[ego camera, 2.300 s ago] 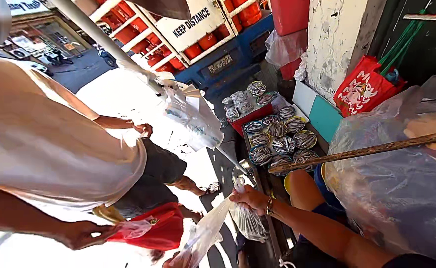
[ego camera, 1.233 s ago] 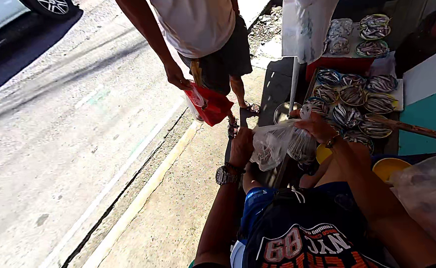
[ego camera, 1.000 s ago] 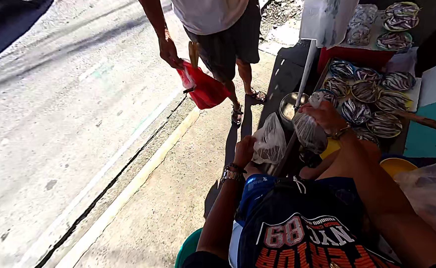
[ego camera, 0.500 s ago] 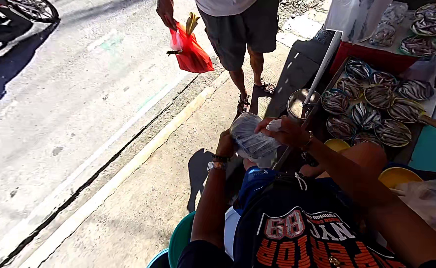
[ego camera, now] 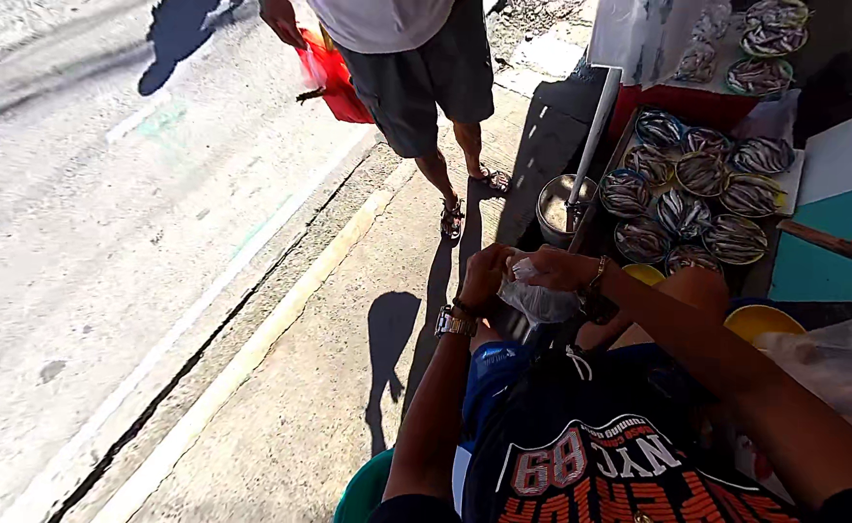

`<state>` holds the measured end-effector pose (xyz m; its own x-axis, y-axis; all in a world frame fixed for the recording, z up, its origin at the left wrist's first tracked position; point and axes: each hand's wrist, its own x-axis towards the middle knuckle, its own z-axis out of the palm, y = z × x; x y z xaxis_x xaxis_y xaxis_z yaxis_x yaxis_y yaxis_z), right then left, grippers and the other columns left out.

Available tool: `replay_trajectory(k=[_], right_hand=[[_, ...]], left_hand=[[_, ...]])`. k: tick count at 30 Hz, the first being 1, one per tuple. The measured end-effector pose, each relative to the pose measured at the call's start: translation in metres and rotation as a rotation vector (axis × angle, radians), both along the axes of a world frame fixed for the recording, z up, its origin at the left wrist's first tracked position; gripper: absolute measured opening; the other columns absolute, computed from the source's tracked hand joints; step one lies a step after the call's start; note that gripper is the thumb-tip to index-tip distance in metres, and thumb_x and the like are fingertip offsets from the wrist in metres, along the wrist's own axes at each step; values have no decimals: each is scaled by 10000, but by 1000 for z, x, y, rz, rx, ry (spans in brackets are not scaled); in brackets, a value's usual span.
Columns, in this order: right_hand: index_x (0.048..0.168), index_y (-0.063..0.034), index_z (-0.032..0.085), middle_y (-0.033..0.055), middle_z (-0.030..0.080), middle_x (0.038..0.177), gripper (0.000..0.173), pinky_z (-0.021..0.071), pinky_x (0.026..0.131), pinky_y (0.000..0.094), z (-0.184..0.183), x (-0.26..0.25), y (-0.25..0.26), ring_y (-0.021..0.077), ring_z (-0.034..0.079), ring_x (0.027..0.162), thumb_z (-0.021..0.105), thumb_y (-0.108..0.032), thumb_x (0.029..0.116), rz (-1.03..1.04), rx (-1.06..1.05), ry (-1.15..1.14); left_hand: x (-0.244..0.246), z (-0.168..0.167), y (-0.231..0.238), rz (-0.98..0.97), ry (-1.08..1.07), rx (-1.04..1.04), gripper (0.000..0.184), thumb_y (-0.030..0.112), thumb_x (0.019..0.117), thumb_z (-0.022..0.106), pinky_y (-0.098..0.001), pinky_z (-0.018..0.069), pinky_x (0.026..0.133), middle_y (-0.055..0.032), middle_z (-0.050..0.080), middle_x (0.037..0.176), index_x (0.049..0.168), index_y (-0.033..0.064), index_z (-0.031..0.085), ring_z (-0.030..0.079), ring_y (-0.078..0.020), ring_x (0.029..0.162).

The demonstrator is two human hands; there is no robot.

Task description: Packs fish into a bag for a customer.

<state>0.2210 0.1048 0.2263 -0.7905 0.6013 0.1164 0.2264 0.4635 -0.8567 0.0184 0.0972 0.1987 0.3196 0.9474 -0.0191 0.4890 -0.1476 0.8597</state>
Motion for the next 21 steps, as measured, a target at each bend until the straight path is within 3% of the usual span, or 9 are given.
replay_trajectory(k=[3,6,8,9,11,15,17,20,21], right_hand=[[1142,51,665,202,714,880,208,567,707,512,10,18,6,326,709,758,590,-26,963,-107,184,-53],[1125,4,651,153,659,684,180,552,592,541,28,19,7,348,686,620,633,-85,970,-187,426,-219],[1131,1,655,155,682,723,218,547,575,543,43,15,6,357,698,637,693,-62,925,-199,544,-317],[1140,-9,660,151,695,762,240,554,572,535,48,13,7,350,705,654,715,-62,912,-186,590,-364],[1158,-30,639,143,658,704,221,538,572,525,57,10,9,350,682,626,677,-50,942,-153,633,-483],[1182,-34,654,171,655,707,214,527,615,571,69,25,8,392,685,665,621,-30,971,-205,537,-456],[1191,3,655,177,677,755,242,556,642,545,68,44,1,357,688,678,669,-81,964,-319,359,-248],[1405,15,485,42,599,784,582,495,575,242,39,97,-15,81,539,592,735,-247,949,-581,-138,179],[1425,-3,453,44,608,801,606,505,550,246,20,113,-20,82,550,576,711,-302,966,-726,-289,224]], left_hand=[[9,18,-5,-62,-256,-202,319,78,1043,513,-301,532,625,-110,670,864,1347,-18,535,592,-115,633],[17,31,-1,-226,-398,-309,673,45,924,660,-266,571,658,-78,680,1121,1530,135,380,644,-85,724],[27,34,-1,-218,-364,-202,558,81,870,737,-290,583,856,-62,678,1218,1393,56,544,676,-83,959],[34,31,-3,-158,-384,-155,437,90,844,762,-289,584,860,-32,704,1100,1254,34,619,680,-70,947],[50,25,-9,6,-417,-96,263,61,831,746,-269,577,785,8,689,913,1074,22,653,663,-43,841],[72,16,-10,152,-312,105,120,103,901,691,-258,541,657,10,647,763,956,-3,682,600,-30,656],[71,11,-15,156,-275,144,143,142,933,678,-245,500,584,24,617,693,925,-1,683,562,-24,587],[67,16,-22,199,-329,161,149,128,928,682,-219,526,577,23,654,706,930,-20,683,599,-4,597],[68,20,-23,217,-341,159,148,115,915,685,-220,534,585,16,667,715,938,-31,683,611,-1,607]])
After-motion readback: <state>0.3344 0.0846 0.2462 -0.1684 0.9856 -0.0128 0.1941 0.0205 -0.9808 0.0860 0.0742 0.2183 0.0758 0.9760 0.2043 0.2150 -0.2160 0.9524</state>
